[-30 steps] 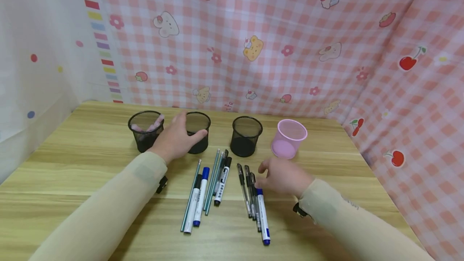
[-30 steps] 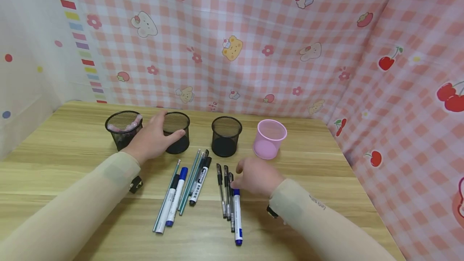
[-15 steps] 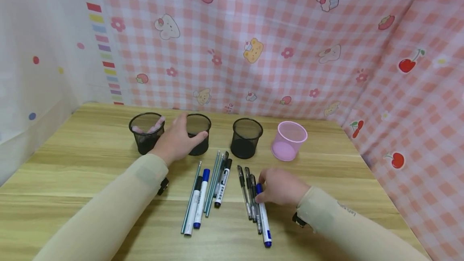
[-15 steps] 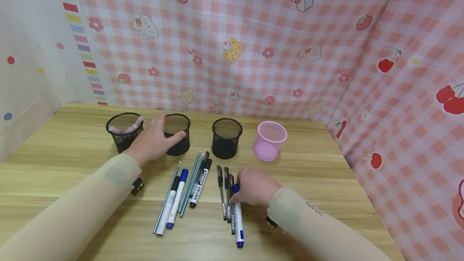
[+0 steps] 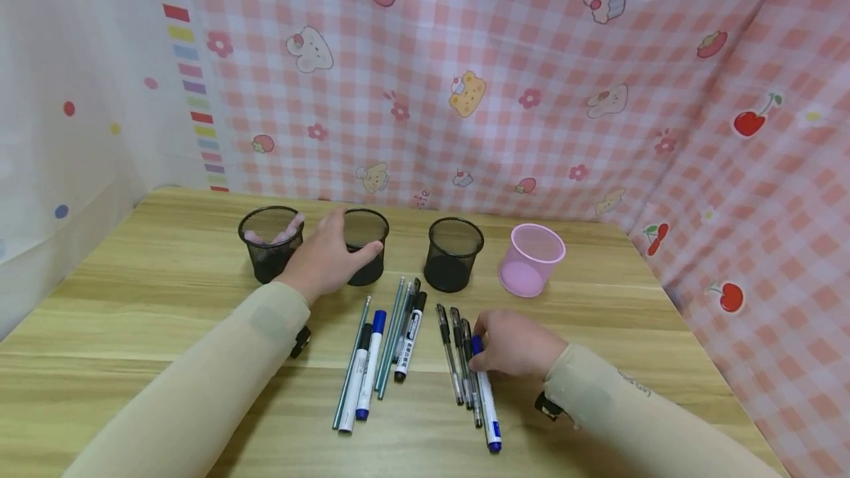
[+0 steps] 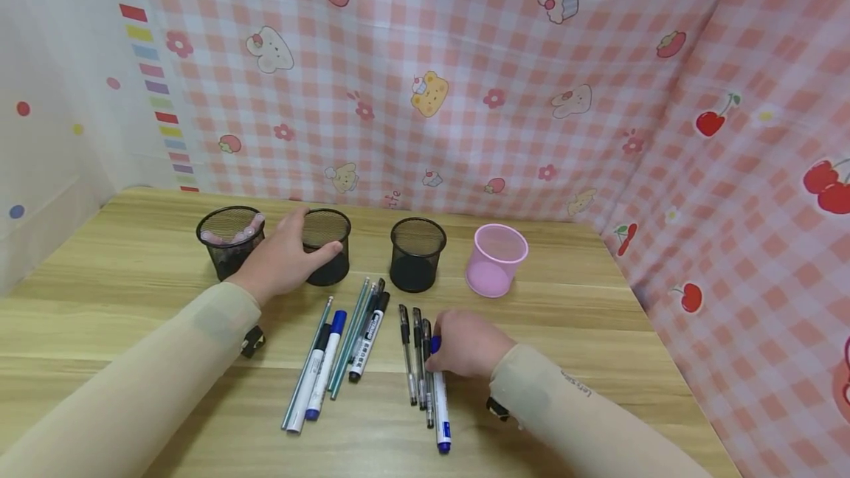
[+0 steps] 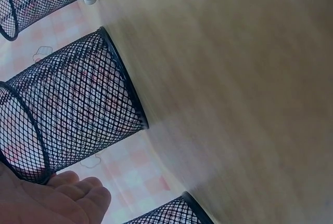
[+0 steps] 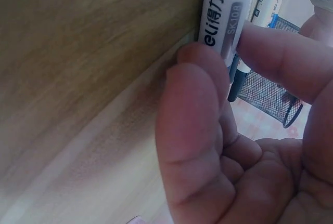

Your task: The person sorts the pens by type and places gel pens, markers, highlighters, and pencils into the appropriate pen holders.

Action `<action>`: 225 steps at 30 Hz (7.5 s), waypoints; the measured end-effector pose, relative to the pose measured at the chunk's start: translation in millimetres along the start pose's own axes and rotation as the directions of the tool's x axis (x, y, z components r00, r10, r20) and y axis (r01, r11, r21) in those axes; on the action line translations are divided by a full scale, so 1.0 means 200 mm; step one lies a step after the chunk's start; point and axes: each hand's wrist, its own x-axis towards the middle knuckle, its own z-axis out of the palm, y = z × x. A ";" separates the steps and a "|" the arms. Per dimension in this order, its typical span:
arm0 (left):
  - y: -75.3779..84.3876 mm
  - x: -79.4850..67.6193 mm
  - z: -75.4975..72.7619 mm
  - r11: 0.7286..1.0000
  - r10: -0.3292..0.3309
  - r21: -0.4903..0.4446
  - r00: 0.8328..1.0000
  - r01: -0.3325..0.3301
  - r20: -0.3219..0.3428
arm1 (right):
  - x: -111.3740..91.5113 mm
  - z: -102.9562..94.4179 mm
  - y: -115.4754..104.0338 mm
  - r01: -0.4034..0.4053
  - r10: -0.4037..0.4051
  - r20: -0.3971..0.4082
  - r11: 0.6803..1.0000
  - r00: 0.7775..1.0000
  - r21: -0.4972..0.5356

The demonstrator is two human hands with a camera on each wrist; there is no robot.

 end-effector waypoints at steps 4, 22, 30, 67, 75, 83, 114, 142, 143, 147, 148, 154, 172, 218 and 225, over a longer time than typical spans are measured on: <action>0.00 0.00 0.00 1.000 0.000 0.001 1.000 0.000 0.001 | 0.00 -0.01 0.00 -0.013 0.013 0.008 0.999 1.000 0.029; -0.01 0.01 0.01 0.999 -0.004 -0.036 1.000 0.003 -0.013 | -0.01 -0.13 0.02 0.108 -0.081 -0.104 0.953 0.991 0.283; -0.02 0.00 0.01 0.999 0.007 -0.051 1.000 -0.008 -0.016 | 0.00 -0.18 -0.02 0.218 -0.114 -0.276 0.896 0.955 0.387; -0.01 0.00 0.00 0.999 0.005 -0.044 1.000 -0.006 -0.016 | 0.34 -0.15 -0.38 0.632 0.157 -0.771 0.483 0.618 0.606; -0.01 0.00 0.01 0.998 -0.001 -0.057 1.000 0.000 -0.022 | 0.40 -0.14 -0.44 0.633 0.214 -0.760 0.442 0.614 0.636; -0.02 0.01 0.01 0.998 0.000 -0.057 1.000 -0.001 -0.021 | 0.43 -0.12 -0.48 0.593 0.227 -0.745 0.482 0.627 0.646; -0.02 0.01 0.01 0.998 0.007 -0.065 0.999 -0.009 -0.034 | 0.45 -0.05 -0.55 0.463 0.204 -0.658 0.562 0.725 0.685; -0.02 0.01 0.01 0.998 0.002 -0.069 1.000 -0.004 -0.029 | 0.45 -0.02 -0.56 0.399 0.189 -0.627 0.626 0.756 0.670; -0.02 0.01 0.01 0.998 0.001 -0.069 1.000 -0.003 -0.027 | 0.45 -0.02 -0.56 0.397 0.189 -0.625 0.627 0.757 0.670; -0.02 0.00 0.01 0.997 -0.004 -0.072 1.000 0.002 -0.021 | 0.45 -0.02 -0.56 0.388 0.191 -0.618 0.628 0.763 0.674; -0.02 0.00 0.01 0.997 -0.005 -0.073 1.000 0.004 -0.020 | 0.44 -0.02 -0.56 0.385 0.192 -0.615 0.628 0.765 0.676; -0.01 0.00 0.01 0.998 -0.011 -0.068 1.000 0.010 -0.014 | 0.41 -0.04 -0.54 0.397 0.176 -0.615 0.623 0.768 0.674; -0.01 0.00 0.01 0.997 -0.002 -0.071 1.000 0.001 -0.013 | 0.28 -0.19 -0.34 0.350 0.100 -0.599 0.732 0.794 0.585; -0.01 -0.01 0.00 0.997 -0.019 -0.080 1.000 0.019 0.005 | 0.34 0.00 -0.35 -0.006 0.003 -0.069 0.999 0.998 -0.049; -0.01 -0.02 0.00 0.997 -0.013 -0.075 1.000 0.014 0.009 | 0.34 0.01 -0.36 -0.024 0.025 -0.027 0.998 0.999 0.061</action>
